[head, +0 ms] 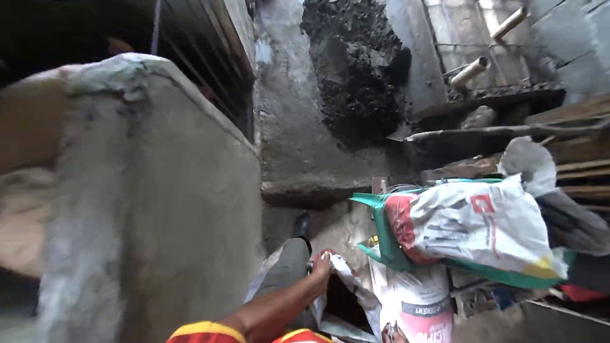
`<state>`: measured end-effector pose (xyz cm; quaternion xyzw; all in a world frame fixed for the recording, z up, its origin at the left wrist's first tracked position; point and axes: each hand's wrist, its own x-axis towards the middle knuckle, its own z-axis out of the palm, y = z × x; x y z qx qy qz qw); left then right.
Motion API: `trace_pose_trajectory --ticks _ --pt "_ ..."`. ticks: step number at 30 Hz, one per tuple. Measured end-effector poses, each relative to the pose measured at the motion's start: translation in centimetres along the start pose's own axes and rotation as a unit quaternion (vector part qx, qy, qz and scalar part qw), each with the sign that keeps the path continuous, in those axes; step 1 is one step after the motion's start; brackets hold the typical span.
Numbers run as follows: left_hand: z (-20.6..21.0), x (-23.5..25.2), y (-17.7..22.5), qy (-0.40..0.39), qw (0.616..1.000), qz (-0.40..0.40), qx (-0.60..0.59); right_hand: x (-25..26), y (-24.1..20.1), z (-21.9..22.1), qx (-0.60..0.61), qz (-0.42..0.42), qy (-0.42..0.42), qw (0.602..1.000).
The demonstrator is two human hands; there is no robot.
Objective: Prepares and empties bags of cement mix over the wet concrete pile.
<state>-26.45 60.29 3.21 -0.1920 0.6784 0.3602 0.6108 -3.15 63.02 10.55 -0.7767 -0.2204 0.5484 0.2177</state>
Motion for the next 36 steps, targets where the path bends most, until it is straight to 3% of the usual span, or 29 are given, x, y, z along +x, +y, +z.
trace_pose_trajectory --ticks 6,10,18,25,29,36 --pt "-5.2 1.0 11.4 0.052 0.995 0.014 -0.080 -0.6 -7.9 11.5 -0.099 -0.020 -0.060 0.993" --pt "-9.0 0.9 16.8 0.117 0.980 0.044 -0.155 1.6 -11.3 18.8 -0.079 -0.060 -0.126 0.987" --pt "-11.0 0.3 30.2 0.243 0.900 0.104 -0.346 6.3 -24.4 35.0 -0.076 -0.153 -0.311 0.935" --pt "-7.1 2.0 45.9 0.308 0.824 0.145 -0.453 12.9 -39.1 49.6 -0.146 -0.104 -0.413 0.893" --pt "-3.8 3.8 51.7 0.327 0.810 0.124 -0.472 16.2 -44.6 53.5 -0.169 -0.057 -0.419 0.890" --pt "2.7 7.0 60.1 0.294 0.850 0.054 -0.434 20.5 -52.9 55.2 -0.161 -0.055 -0.346 0.923"
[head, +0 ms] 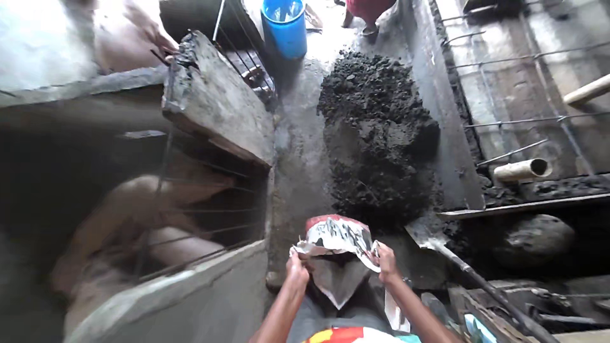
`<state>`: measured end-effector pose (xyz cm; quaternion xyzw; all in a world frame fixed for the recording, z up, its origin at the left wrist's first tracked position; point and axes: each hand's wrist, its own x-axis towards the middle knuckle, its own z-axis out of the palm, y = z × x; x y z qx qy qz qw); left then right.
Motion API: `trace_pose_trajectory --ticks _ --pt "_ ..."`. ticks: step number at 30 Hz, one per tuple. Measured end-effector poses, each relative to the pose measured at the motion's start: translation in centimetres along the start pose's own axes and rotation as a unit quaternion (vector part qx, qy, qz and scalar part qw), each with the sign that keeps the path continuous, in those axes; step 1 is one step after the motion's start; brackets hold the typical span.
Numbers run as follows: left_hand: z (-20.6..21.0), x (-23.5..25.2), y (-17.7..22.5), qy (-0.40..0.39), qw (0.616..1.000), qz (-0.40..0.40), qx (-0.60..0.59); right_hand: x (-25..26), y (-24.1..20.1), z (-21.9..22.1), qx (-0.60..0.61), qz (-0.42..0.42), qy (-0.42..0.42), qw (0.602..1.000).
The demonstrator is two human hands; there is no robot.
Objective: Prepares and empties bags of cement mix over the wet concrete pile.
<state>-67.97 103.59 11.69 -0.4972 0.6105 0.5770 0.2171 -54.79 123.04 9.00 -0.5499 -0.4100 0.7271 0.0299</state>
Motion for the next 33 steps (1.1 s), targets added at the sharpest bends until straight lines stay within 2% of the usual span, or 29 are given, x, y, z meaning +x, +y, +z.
trace_pose_trajectory --ticks 5,10,15,20,22,24,26,27,28,30,32,33 --pt "8.2 0.5 -0.6 -0.056 0.994 -0.055 0.074 2.3 -4.9 -3.0 0.015 -0.019 0.095 0.995" --pt "16.7 -0.5 1.5 -0.142 0.965 -0.104 0.193 4.1 -9.9 -5.3 0.081 -0.041 0.238 0.967" --pt "28.2 -2.7 7.4 -0.246 0.907 -0.114 0.322 5.2 -16.3 -4.5 0.166 -0.101 0.328 0.924" --pt "44.2 -6.0 17.5 -0.368 0.843 -0.093 0.381 7.2 -27.1 1.7 0.134 -0.142 0.384 0.903" --pt "51.8 -4.9 21.7 -0.452 0.802 -0.022 0.391 10.5 -33.1 5.3 0.111 -0.146 0.362 0.914" --pt "59.2 -2.9 27.0 -0.510 0.737 0.163 0.413 16.0 -38.4 9.4 0.054 -0.181 0.283 0.940" --pt "64.9 -2.3 35.0 -0.489 0.681 0.378 0.393 22.3 -42.8 12.3 -0.099 -0.239 0.153 0.954" --pt "66.5 -2.3 39.2 -0.460 0.667 0.455 0.370 24.7 -45.0 13.2 -0.189 -0.256 0.093 0.943" --pt "67.5 -2.0 43.6 -0.432 0.661 0.512 0.337 26.4 -47.3 14.0 -0.248 -0.279 0.055 0.926" --pt "66.2 0.0 50.0 -0.393 0.662 0.558 0.309 27.1 -49.4 14.5 -0.269 -0.324 0.040 0.906" --pt "62.4 5.3 53.3 -0.350 0.663 0.568 0.341 27.2 -47.5 12.8 -0.257 -0.334 0.055 0.905" --pt "59.5 8.9 53.5 -0.328 0.666 0.554 0.377 27.3 -44.9 11.0 -0.274 -0.306 0.059 0.910"
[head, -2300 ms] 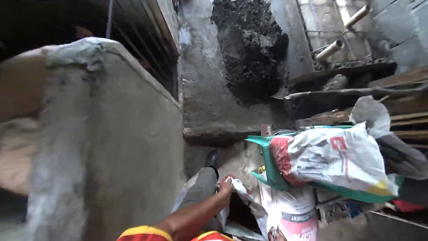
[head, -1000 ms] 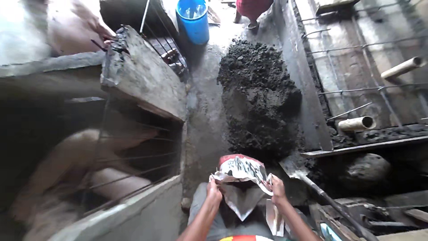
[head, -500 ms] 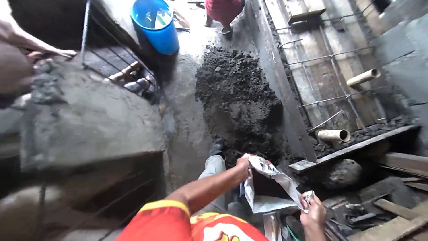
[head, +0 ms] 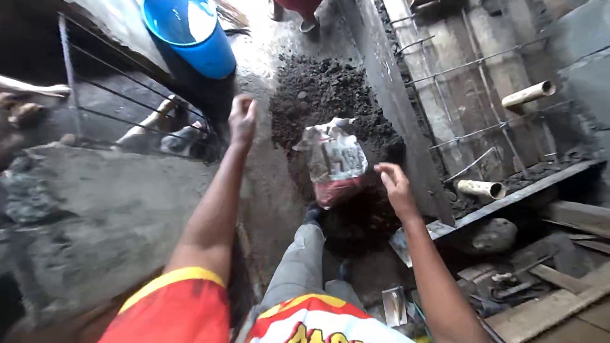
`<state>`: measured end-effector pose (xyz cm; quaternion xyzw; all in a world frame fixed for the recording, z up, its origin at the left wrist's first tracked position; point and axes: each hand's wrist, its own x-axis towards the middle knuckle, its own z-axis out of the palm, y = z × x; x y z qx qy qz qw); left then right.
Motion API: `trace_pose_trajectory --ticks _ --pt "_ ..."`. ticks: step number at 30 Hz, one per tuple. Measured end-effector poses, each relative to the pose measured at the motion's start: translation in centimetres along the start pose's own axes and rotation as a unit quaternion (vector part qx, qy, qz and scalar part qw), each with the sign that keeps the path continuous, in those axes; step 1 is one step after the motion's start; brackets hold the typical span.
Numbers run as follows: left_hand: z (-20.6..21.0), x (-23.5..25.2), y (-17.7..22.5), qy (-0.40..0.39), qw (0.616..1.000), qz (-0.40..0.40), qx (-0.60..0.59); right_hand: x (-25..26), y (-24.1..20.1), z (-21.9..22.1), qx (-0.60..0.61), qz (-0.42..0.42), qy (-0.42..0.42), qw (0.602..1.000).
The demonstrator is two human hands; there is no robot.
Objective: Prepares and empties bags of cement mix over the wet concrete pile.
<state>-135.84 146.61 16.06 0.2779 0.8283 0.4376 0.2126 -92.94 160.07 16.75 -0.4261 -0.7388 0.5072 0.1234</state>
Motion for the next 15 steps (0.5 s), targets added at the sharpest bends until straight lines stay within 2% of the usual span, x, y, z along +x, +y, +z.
trace_pose_trajectory --ticks 2,3,4,6,8,9,12,14,15 --pt "-2.7 -7.7 -8.9 -0.059 0.990 -0.105 0.071 -4.9 6.3 -0.5 -0.117 0.101 -0.085 0.984" --pt "-3.7 -13.6 -13.3 -0.100 0.973 -0.173 0.112 -8.1 9.2 -0.8 -0.195 0.160 -0.155 0.955" --pt "-4.5 -20.1 -17.6 -0.142 0.944 -0.249 0.164 -11.5 11.7 -1.0 -0.265 0.211 -0.235 0.911" --pt "-5.2 -33.2 -21.6 -0.236 0.845 -0.409 0.250 -18.5 17.0 -1.1 -0.332 0.286 -0.362 0.823" --pt "-4.3 -44.9 -22.7 -0.267 0.765 -0.543 0.221 -25.4 22.7 -1.5 -0.314 0.340 -0.424 0.778" --pt "-3.4 -49.9 -22.3 -0.263 0.744 -0.588 0.178 -28.4 25.3 -2.0 -0.294 0.357 -0.437 0.771" --pt "-0.9 -59.8 -19.2 -0.278 0.724 -0.625 0.089 -34.5 29.8 -3.3 -0.264 0.374 -0.427 0.780" --pt "0.3 -62.9 -16.9 -0.314 0.713 -0.621 0.083 -36.8 30.5 -4.9 -0.248 0.377 -0.402 0.797" --pt "0.9 -63.5 -16.6 -0.320 0.720 -0.609 0.088 -37.3 30.7 -5.8 -0.230 0.375 -0.379 0.814"
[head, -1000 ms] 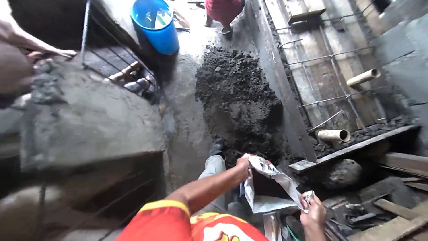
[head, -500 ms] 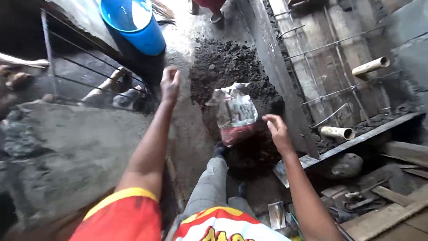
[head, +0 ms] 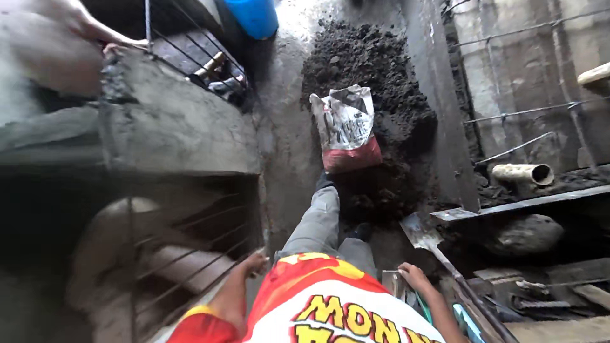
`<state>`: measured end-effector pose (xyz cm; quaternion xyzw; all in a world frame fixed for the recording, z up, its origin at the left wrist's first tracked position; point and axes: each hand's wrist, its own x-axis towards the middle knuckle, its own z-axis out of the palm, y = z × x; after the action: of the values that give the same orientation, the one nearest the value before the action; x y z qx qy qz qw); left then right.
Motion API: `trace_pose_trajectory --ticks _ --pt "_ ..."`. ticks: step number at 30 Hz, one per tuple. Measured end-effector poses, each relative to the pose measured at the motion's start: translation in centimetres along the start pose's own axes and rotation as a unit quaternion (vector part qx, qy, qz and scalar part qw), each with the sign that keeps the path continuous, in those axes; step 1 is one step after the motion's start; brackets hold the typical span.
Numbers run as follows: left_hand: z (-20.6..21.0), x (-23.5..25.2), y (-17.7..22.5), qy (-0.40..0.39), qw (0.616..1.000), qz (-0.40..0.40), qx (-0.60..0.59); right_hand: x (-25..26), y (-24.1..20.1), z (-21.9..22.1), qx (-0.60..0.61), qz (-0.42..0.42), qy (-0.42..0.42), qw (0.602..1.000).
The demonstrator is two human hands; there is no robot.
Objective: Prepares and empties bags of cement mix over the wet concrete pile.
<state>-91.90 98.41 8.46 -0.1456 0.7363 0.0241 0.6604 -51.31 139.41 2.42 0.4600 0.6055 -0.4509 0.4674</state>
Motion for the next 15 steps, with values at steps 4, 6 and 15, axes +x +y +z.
trace_pose_trajectory --ticks 4,6,15 --pt "0.4 0.7 2.9 0.135 0.980 0.148 -0.004 0.2 3.9 -2.1 0.090 -0.061 0.098 0.989" --pt "0.3 -0.7 5.8 0.191 0.952 0.235 -0.035 0.7 5.8 -3.0 0.105 -0.065 0.130 0.984" --pt "-0.6 -8.5 21.9 0.206 0.863 0.450 -0.100 1.9 9.0 -0.8 0.201 -0.051 0.170 0.963"
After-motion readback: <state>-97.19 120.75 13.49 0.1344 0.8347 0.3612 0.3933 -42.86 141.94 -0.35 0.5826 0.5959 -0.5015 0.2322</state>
